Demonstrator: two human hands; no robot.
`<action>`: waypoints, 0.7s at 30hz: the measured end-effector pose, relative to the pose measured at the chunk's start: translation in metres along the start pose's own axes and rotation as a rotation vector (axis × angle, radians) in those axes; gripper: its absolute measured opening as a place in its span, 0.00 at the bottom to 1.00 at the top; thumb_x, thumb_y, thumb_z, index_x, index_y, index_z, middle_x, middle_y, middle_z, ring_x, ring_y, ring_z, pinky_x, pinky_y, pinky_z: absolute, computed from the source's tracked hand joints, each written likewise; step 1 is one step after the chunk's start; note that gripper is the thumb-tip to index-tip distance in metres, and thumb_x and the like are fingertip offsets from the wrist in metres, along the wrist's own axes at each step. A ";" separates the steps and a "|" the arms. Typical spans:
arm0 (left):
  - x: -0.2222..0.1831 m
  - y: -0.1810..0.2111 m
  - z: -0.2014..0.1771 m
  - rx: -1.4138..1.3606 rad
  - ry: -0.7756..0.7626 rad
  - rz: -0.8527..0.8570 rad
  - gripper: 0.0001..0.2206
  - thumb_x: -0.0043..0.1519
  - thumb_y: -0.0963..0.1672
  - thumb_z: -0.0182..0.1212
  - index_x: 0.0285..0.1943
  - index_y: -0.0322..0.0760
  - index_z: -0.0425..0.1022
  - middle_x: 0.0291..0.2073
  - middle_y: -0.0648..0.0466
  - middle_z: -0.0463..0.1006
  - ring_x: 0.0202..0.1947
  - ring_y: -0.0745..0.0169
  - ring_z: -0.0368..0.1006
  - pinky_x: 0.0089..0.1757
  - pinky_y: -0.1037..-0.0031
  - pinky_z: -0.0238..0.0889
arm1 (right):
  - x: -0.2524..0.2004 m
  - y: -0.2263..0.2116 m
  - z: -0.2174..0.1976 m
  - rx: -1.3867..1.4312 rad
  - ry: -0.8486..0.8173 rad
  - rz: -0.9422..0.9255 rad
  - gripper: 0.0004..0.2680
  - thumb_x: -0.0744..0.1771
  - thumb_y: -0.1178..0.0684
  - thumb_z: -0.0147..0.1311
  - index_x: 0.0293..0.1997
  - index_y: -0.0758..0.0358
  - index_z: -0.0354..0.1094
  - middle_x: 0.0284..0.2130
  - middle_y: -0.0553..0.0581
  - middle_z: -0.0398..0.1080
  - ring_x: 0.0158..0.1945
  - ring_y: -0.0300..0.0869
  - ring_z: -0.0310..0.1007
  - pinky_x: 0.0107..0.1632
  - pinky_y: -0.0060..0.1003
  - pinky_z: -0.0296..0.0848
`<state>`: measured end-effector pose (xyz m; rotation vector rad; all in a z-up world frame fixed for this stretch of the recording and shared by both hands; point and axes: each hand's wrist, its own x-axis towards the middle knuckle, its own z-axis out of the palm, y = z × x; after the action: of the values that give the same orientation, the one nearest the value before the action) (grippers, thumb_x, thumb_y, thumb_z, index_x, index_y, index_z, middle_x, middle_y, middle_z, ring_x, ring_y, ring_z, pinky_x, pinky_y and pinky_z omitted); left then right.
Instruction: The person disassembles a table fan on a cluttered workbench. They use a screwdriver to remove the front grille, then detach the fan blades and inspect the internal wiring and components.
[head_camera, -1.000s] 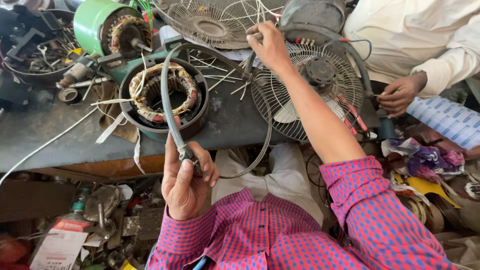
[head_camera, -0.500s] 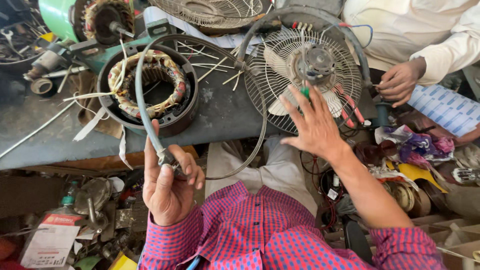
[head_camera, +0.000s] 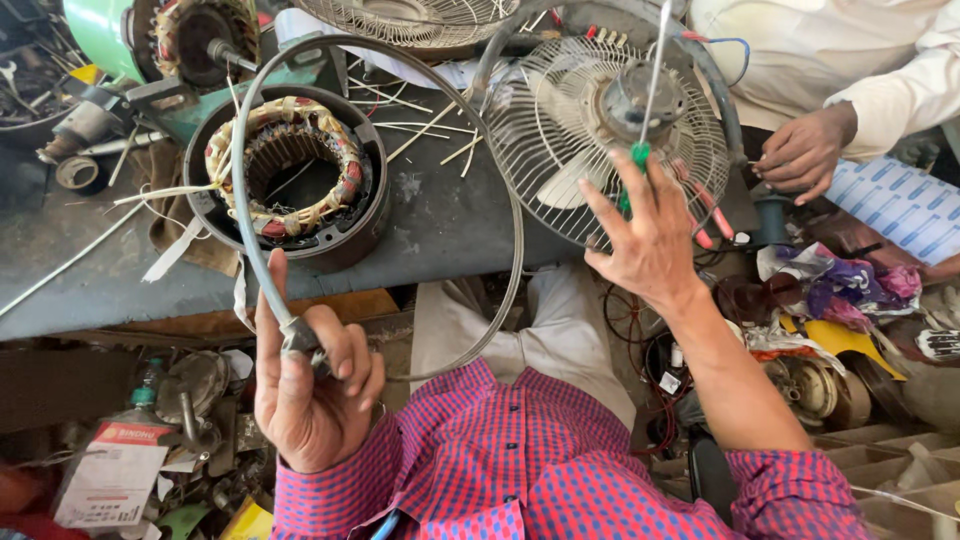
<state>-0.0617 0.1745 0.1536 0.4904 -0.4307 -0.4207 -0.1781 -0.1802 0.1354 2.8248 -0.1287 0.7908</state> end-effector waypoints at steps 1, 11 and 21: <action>-0.002 0.004 0.002 0.009 -0.003 -0.012 0.38 0.73 0.46 0.57 0.88 0.35 0.38 0.29 0.54 0.64 0.23 0.70 0.56 0.23 0.79 0.54 | 0.004 0.003 -0.003 0.009 0.026 -0.009 0.36 0.52 0.48 0.75 0.69 0.53 0.65 0.69 0.67 0.55 0.71 0.67 0.56 0.68 0.59 0.64; 0.026 0.078 0.018 0.037 -0.260 0.089 0.37 0.71 0.46 0.55 0.84 0.32 0.37 0.21 0.58 0.62 0.13 0.72 0.51 0.18 0.77 0.49 | 0.015 0.005 -0.023 0.018 0.020 0.008 0.35 0.52 0.49 0.74 0.67 0.53 0.66 0.67 0.67 0.57 0.70 0.67 0.57 0.65 0.59 0.64; 0.221 0.067 -0.049 -0.036 -0.209 0.428 0.09 0.75 0.46 0.53 0.49 0.36 0.68 0.30 0.56 0.61 0.18 0.77 0.46 0.20 0.80 0.41 | 0.007 -0.003 -0.015 0.025 -0.013 0.022 0.34 0.51 0.51 0.74 0.65 0.52 0.67 0.67 0.65 0.58 0.69 0.64 0.58 0.62 0.58 0.64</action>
<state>0.1642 0.1391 0.2138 0.3081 -0.7121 -0.0645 -0.1793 -0.1743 0.1507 2.8576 -0.1529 0.7841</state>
